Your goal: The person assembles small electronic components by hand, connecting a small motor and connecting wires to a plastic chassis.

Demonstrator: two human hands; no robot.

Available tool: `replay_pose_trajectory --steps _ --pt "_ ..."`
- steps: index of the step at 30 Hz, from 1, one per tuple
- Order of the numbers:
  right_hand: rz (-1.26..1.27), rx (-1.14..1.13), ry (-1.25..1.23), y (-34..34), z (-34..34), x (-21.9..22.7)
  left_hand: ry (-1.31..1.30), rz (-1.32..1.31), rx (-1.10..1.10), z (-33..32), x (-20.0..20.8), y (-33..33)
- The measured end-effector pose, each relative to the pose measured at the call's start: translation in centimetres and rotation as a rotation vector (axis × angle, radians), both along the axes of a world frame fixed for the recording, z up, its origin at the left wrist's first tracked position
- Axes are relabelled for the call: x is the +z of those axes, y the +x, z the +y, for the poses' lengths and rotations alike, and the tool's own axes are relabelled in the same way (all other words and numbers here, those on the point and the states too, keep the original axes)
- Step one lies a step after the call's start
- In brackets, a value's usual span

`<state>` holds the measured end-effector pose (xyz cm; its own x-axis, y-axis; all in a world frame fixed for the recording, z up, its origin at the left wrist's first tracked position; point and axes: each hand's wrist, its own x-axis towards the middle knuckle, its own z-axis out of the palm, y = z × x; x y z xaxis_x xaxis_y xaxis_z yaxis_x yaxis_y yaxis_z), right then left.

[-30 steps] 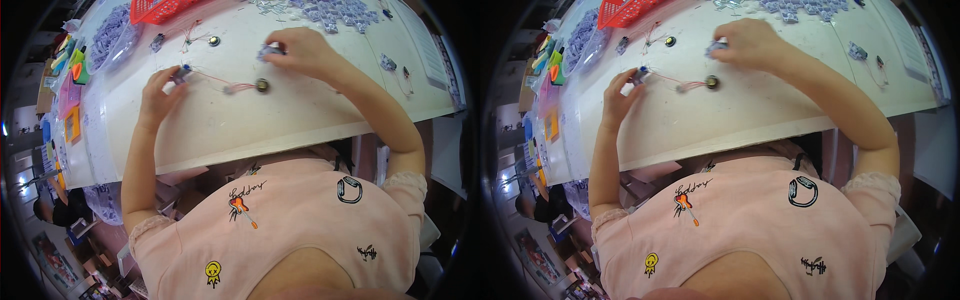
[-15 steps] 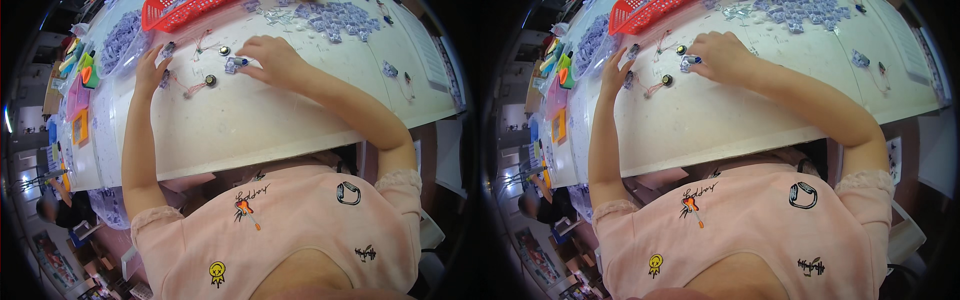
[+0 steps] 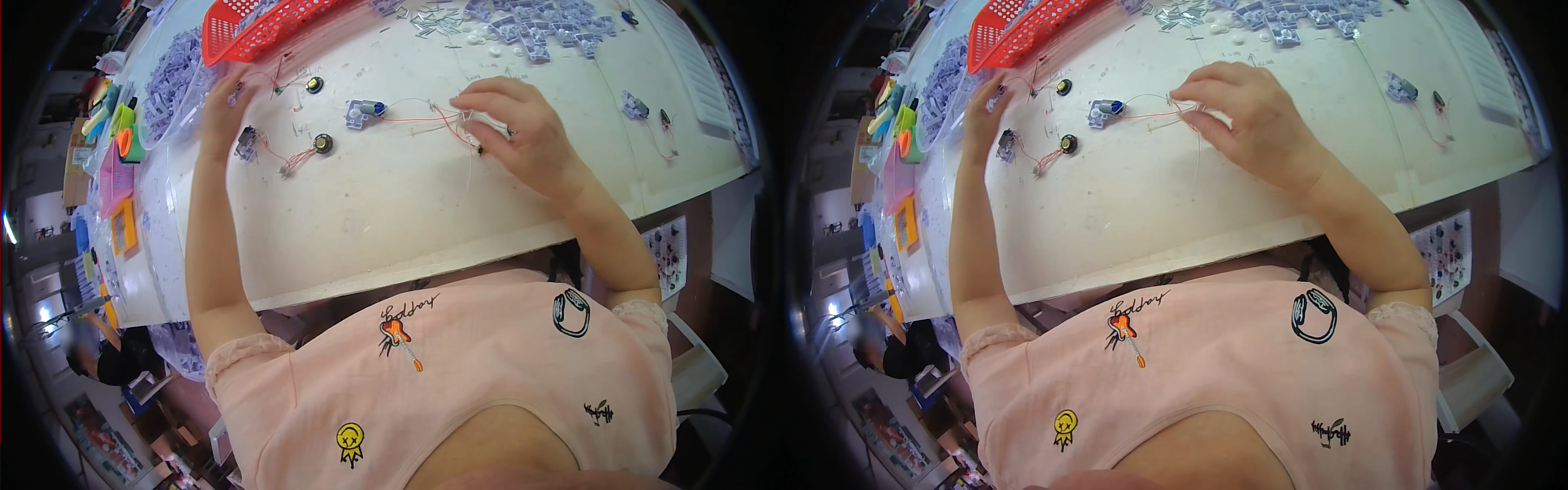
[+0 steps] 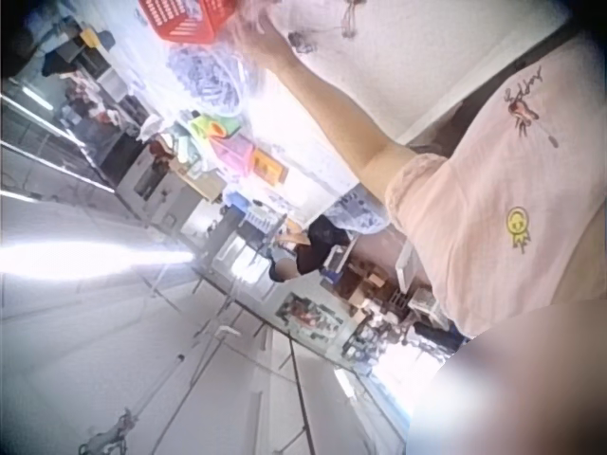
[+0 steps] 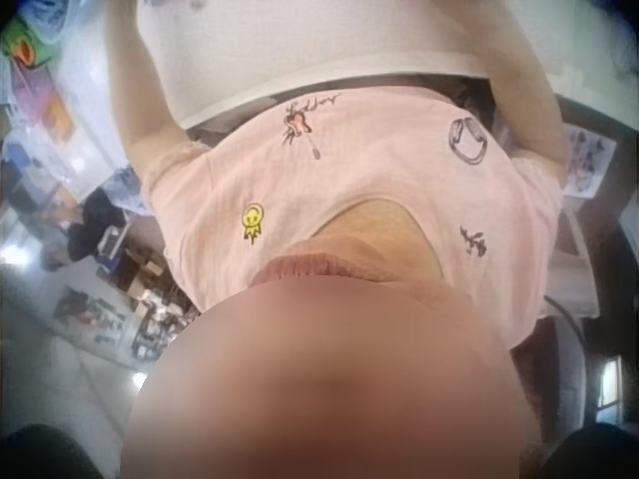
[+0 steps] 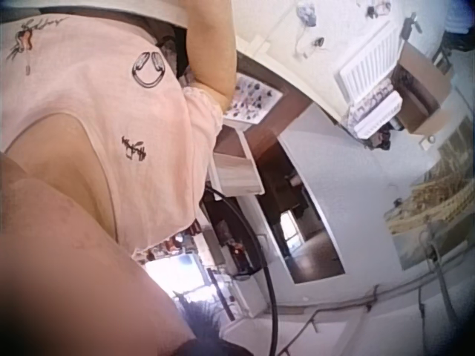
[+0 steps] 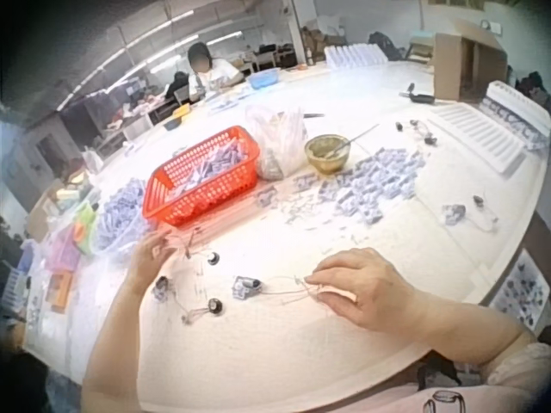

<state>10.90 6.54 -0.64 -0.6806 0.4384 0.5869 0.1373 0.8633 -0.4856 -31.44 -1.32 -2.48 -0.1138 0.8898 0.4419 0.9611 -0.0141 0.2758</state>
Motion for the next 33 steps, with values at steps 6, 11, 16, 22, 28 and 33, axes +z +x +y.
replay_pose_trajectory --steps 6,11,16,22,28,33 --pt "0.041 0.014 -0.047 0.2 0.8 -0.2 -0.211 -0.025 -0.099 2.3 -0.7 7.5" --pt "-0.025 0.072 -0.122 0.2 0.6 -0.3 -0.110 0.148 0.103 6.4 -1.9 5.0" --pt "-0.008 0.060 -0.099 0.3 1.0 -0.2 0.076 -0.028 0.032 5.1 -0.2 -0.1" --pt "-0.001 0.035 -0.083 0.9 0.5 1.2 -0.360 -0.243 0.184 -6.5 3.3 0.8" --pt "0.014 0.061 -0.079 0.9 0.2 1.3 -0.358 -0.371 0.338 -8.7 0.0 2.1" --pt "-0.002 0.039 -0.107 1.0 0.8 0.7 -0.265 -0.327 0.275 -6.9 -0.5 -1.6"
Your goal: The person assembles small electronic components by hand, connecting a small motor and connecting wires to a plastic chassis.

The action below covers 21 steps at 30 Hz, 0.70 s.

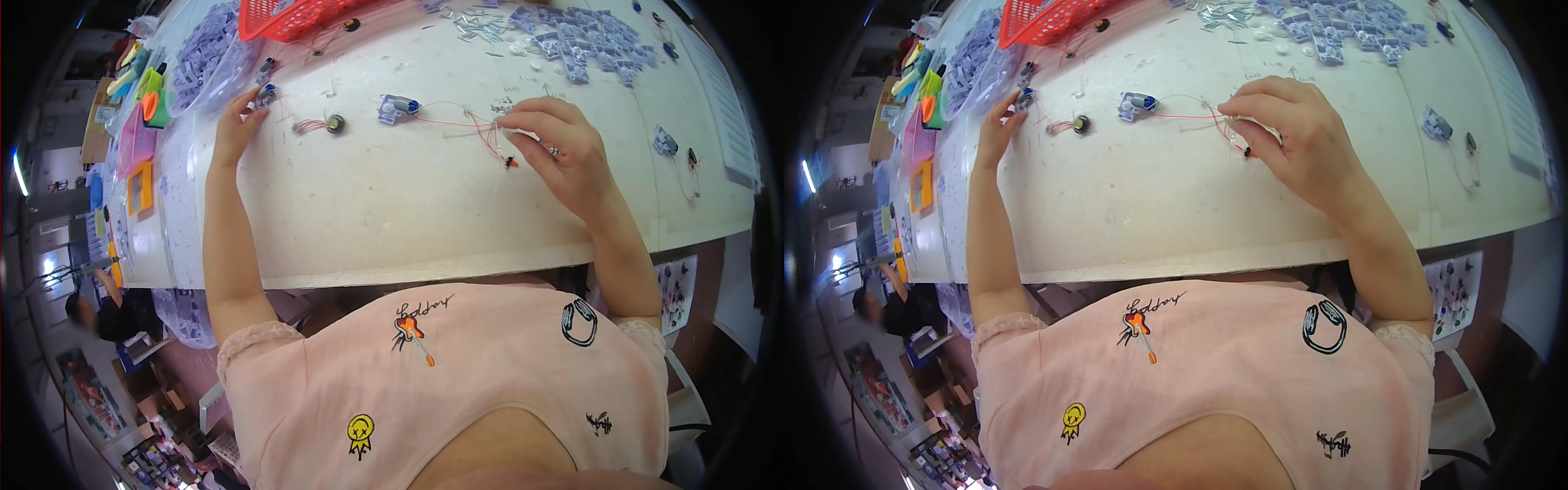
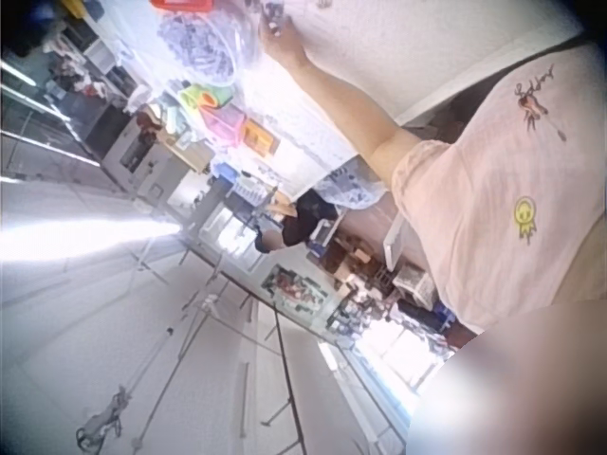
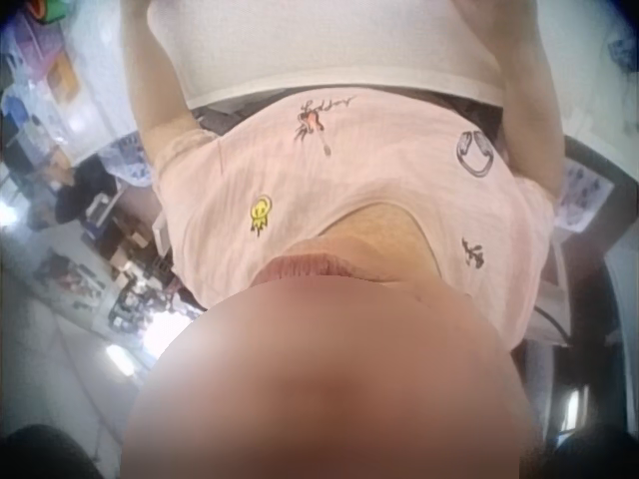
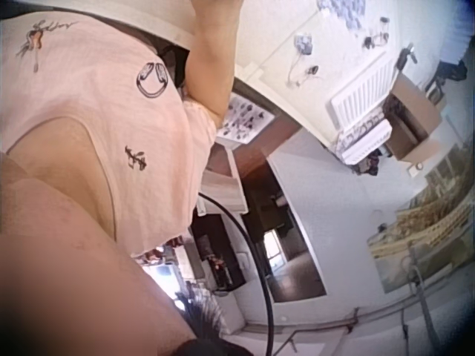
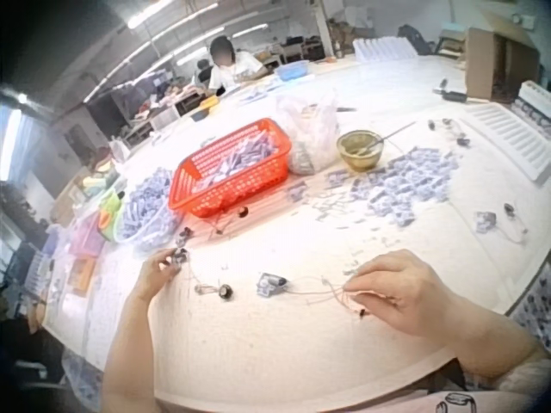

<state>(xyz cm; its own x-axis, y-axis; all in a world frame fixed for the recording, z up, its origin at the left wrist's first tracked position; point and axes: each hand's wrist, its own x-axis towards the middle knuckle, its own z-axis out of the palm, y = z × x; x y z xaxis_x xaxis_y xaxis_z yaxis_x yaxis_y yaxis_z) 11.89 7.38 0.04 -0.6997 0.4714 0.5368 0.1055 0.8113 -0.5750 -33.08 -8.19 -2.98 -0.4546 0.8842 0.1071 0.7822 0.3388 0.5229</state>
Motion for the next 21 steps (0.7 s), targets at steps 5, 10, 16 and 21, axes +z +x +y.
replay_pose_trajectory --steps 5,10,16,21 --pt "0.062 -0.022 0.021 0.0 0.7 -0.1 0.184 0.228 -0.169 2.2 1.4 3.6" --pt "0.088 -0.043 0.020 0.3 1.2 0.1 0.159 0.184 -0.540 4.9 2.0 16.2" --pt "0.065 -0.057 0.031 0.4 2.5 -0.6 0.100 0.300 -0.581 5.3 0.4 17.7" --pt "-0.213 -0.054 -0.058 0.6 1.7 -1.0 -0.041 0.255 -0.399 1.9 1.8 19.3"
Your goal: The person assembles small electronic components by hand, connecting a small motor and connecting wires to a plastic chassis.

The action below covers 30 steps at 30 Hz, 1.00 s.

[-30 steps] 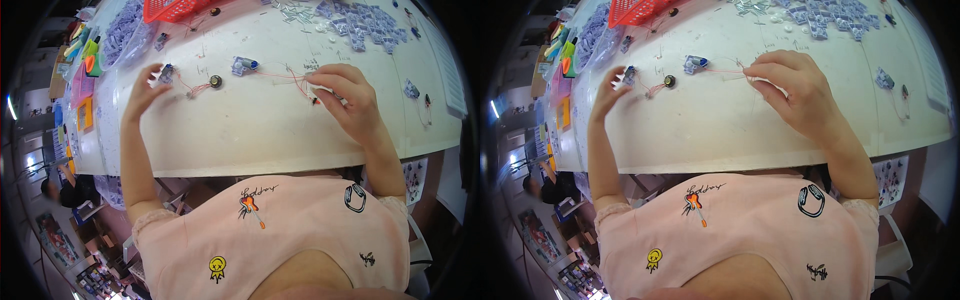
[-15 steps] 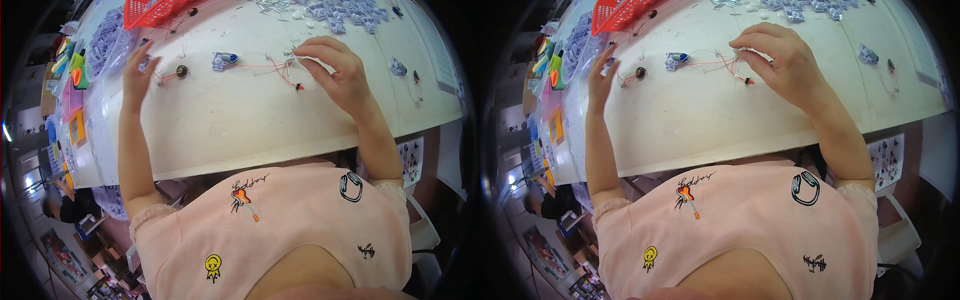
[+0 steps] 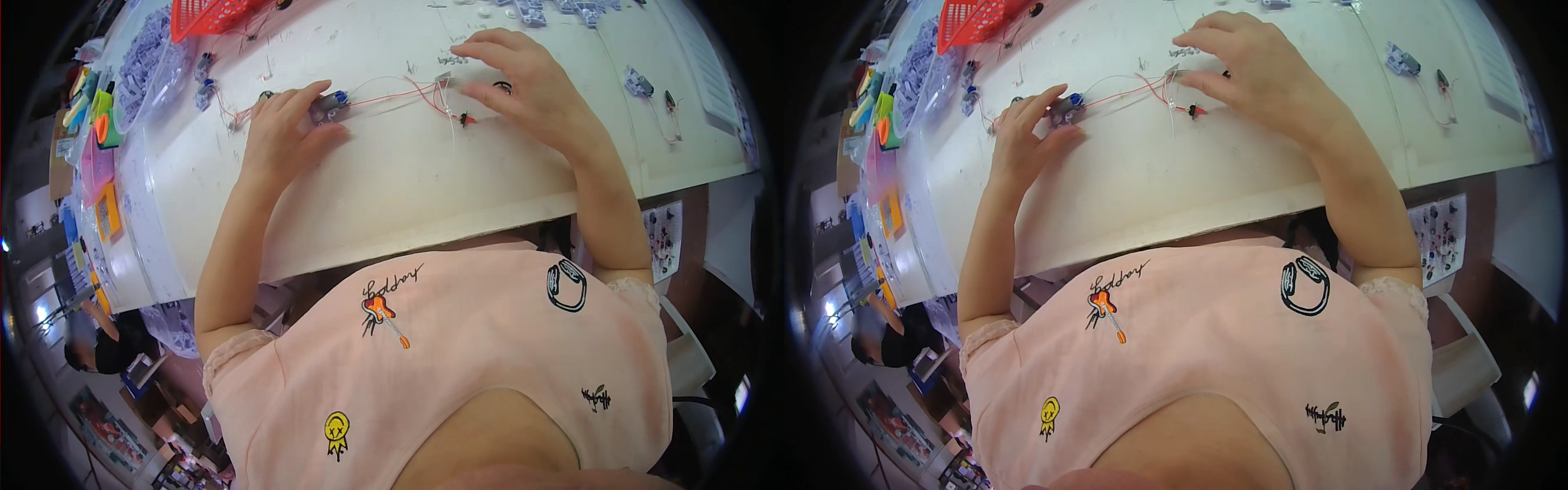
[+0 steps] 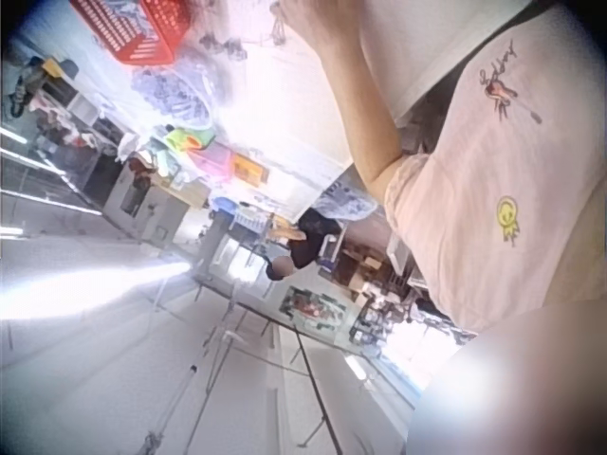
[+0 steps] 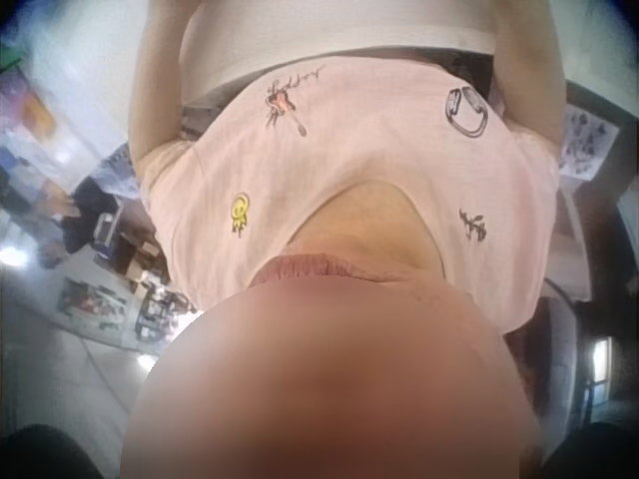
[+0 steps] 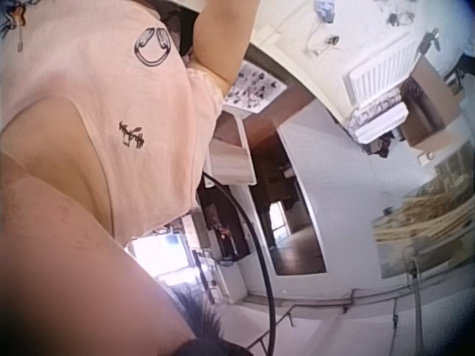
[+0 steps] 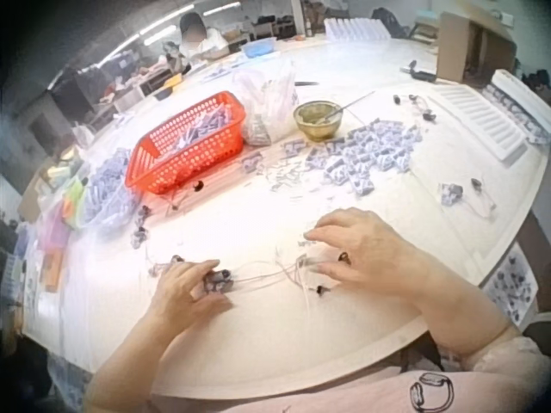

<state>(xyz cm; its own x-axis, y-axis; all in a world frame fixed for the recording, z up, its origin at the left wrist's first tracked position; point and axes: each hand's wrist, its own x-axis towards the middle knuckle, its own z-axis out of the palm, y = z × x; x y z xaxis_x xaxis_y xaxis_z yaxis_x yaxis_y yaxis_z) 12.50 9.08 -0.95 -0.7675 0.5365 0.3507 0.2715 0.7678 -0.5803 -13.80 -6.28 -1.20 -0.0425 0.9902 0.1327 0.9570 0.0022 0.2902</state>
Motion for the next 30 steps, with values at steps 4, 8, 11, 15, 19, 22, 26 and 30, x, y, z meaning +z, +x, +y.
replay_pose_trajectory --steps 4,8,11,15,19,22,26,30 --pt "-0.019 0.090 0.214 -0.4 -0.2 -0.9 0.094 0.007 0.063 -3.2 -0.6 -1.1" --pt "-0.011 0.087 0.112 -0.3 -1.1 -0.4 0.072 -0.052 0.177 -5.5 -0.9 -3.7" --pt "-0.019 0.102 0.139 -0.3 -1.3 -0.6 0.211 -0.223 0.272 -6.0 -1.0 -6.1" --pt "0.027 0.126 0.127 -0.7 -1.7 -0.3 0.263 -0.099 0.345 -3.7 -1.2 -8.0" --pt "0.061 0.144 0.135 -0.8 -1.9 -0.4 0.174 -0.052 0.206 -0.4 -1.9 -9.7" --pt "0.062 0.157 0.165 -1.4 -1.5 -0.6 0.217 0.108 0.175 3.0 -2.3 -10.1" --pt "-0.064 0.141 0.070 -1.1 -1.5 -0.4 0.394 0.171 0.181 5.3 -2.5 -10.7" --pt "-0.065 0.117 0.080 -0.8 -0.8 -0.9 0.243 -0.128 0.187 1.8 -1.0 -7.5"
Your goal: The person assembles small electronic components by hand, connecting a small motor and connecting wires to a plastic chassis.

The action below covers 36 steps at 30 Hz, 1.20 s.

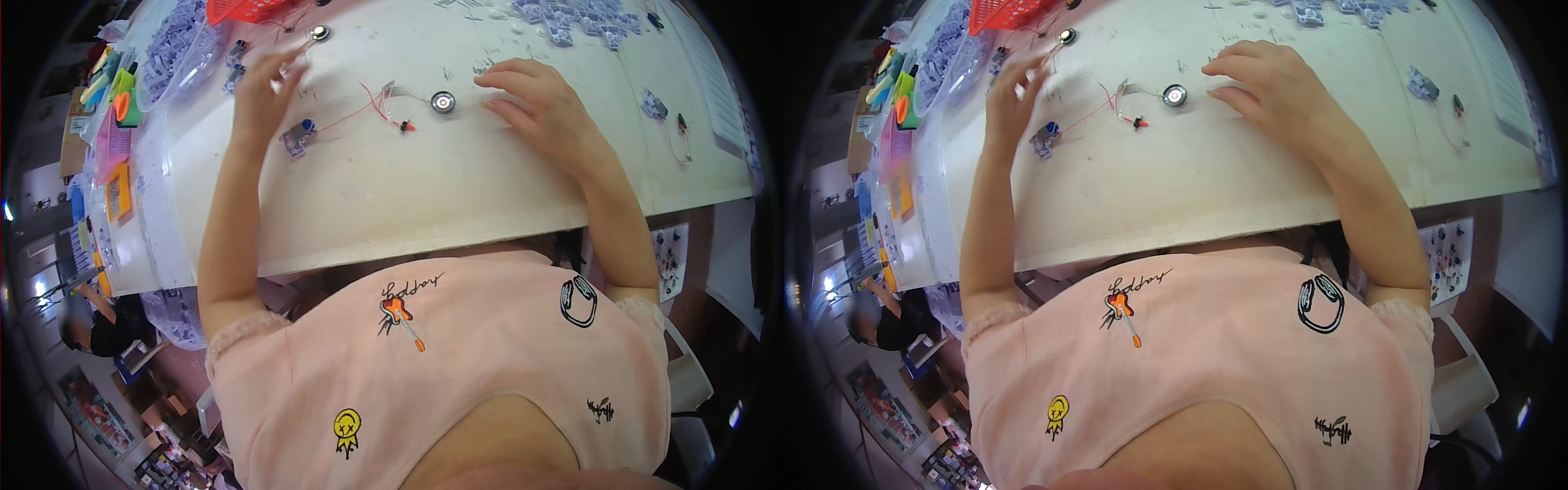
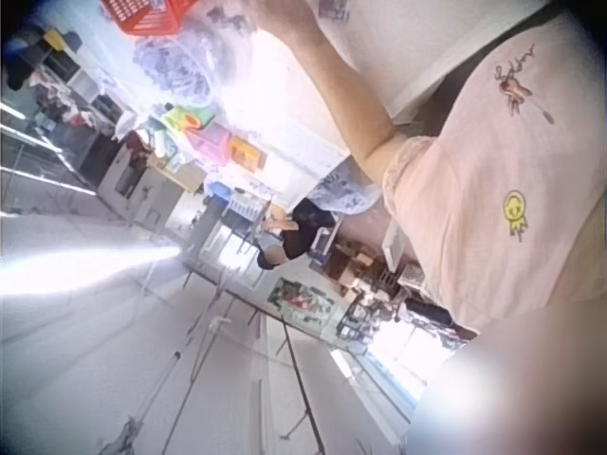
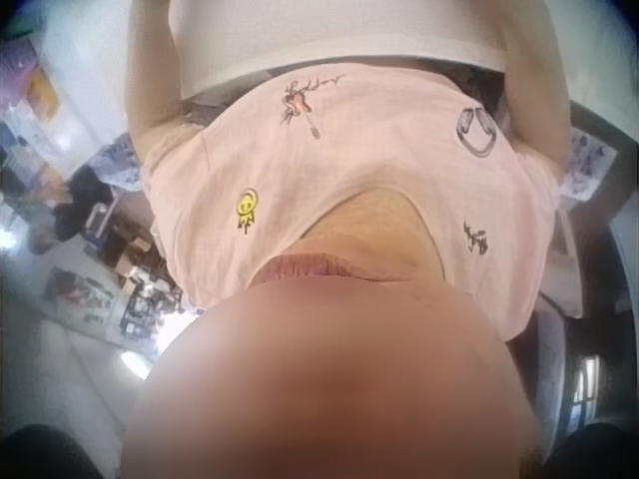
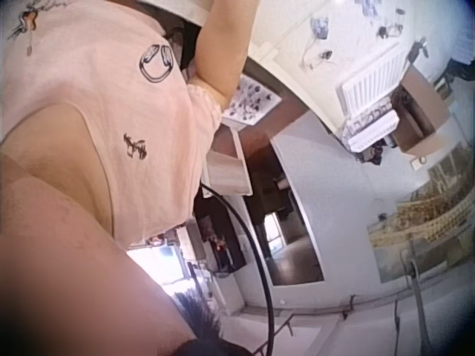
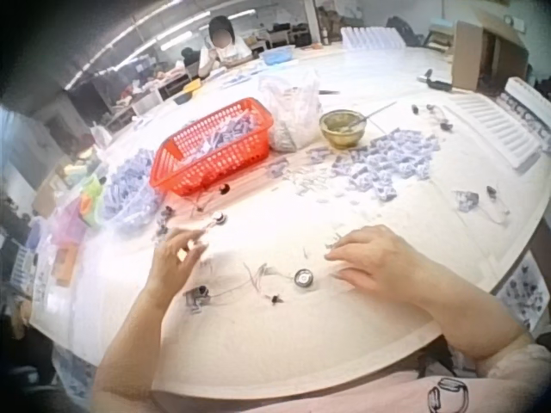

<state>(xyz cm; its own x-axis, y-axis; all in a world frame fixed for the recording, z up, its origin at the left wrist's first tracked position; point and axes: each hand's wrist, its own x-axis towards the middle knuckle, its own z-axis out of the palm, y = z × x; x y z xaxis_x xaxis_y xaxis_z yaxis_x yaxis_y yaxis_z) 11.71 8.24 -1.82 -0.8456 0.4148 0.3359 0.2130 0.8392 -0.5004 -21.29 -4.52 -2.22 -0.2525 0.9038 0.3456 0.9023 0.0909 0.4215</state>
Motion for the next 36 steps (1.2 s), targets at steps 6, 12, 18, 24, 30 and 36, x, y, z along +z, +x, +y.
replay_pose_trajectory --steps 6,12,18,24,30,36 --pt "0.109 0.021 0.088 0.0 0.0 0.5 -0.138 0.110 -0.165 -7.2 0.1 3.3" --pt "0.143 0.056 0.105 0.5 -0.2 1.0 -0.009 -0.033 0.167 -6.5 -1.3 -3.0" --pt "0.222 0.114 -0.033 0.2 0.1 -0.7 -0.010 0.091 0.106 -5.7 -4.2 -10.9" --pt "0.155 -0.029 0.005 7.2 -0.8 1.4 0.205 0.588 0.017 -3.8 0.2 -5.9" --pt "0.073 -0.745 0.245 20.7 5.4 1.3 0.317 0.332 -0.317 4.0 2.4 6.7" --pt "-0.063 -1.090 0.055 26.9 9.1 -1.0 0.132 0.010 -0.754 13.7 2.0 24.9"
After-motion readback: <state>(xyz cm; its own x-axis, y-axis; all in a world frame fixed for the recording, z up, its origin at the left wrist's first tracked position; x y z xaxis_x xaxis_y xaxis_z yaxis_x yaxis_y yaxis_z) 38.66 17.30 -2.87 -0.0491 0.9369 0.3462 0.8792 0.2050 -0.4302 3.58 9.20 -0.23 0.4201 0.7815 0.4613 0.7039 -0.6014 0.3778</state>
